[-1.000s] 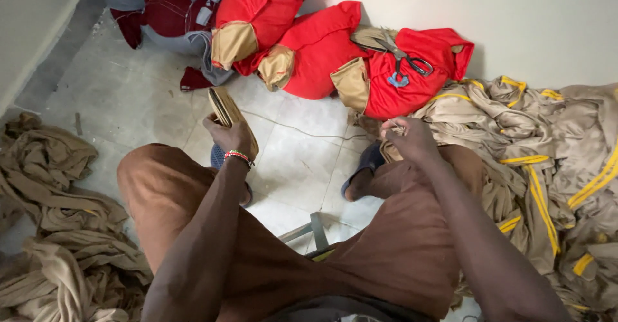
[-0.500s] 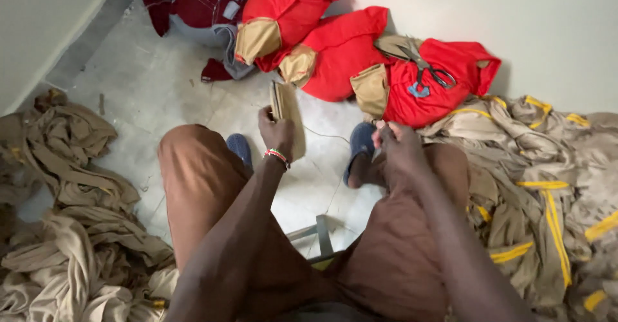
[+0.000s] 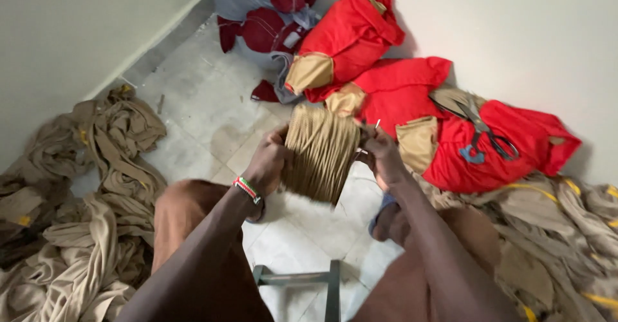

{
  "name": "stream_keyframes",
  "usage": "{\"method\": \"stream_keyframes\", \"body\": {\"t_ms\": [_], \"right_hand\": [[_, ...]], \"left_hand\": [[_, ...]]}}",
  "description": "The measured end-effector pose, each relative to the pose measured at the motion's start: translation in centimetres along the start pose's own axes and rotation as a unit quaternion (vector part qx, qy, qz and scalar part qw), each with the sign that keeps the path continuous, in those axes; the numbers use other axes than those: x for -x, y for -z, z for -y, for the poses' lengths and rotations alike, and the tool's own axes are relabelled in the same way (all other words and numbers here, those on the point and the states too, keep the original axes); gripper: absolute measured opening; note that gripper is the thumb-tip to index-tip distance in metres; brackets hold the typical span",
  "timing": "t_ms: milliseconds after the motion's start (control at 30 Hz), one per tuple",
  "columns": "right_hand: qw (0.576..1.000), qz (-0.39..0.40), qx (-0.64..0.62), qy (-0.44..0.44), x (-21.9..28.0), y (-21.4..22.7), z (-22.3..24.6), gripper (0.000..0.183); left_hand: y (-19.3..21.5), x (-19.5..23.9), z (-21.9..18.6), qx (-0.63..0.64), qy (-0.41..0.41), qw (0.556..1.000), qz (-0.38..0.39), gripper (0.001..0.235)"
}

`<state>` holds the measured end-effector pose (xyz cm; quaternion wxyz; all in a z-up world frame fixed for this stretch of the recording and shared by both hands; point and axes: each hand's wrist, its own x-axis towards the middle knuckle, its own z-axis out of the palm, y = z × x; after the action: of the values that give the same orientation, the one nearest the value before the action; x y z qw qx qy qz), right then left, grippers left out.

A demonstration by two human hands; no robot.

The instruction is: The person sits on a stool and ties a beige cloth bundle with a thin rope, then places it aside. They repeat the tying process with another bundle and later wind a rope onto a rectangular winder, handling the rope and winder by hand.

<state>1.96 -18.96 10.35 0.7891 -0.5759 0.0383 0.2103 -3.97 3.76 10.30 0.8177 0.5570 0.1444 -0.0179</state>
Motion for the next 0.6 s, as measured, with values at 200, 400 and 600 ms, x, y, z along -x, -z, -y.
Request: {"method": "stream_keyframes", "body": {"t_ms": [200,400,600], "right_hand": [[0.997,-0.071,-0.027,-0.03,-7.1,1.2,-1.0,0.039],[0.902,-0.104,0.412,-0.073,-9.4,4.7,1.8,0.03],[0.936,-0.043,0.22,-0.271,-6.9,-2.6,4.0,0.062]], "left_hand": [[4.4,-1.8,2.0,-0.274,0.046,0.957,0.081,0.055],[5.3,-6.3,2.9,-0.358,0.04,0.914,0.186,0.051],[3.1,-12.1,2.3,0.01,-0.094,0.991,0.093,0.02]]}}
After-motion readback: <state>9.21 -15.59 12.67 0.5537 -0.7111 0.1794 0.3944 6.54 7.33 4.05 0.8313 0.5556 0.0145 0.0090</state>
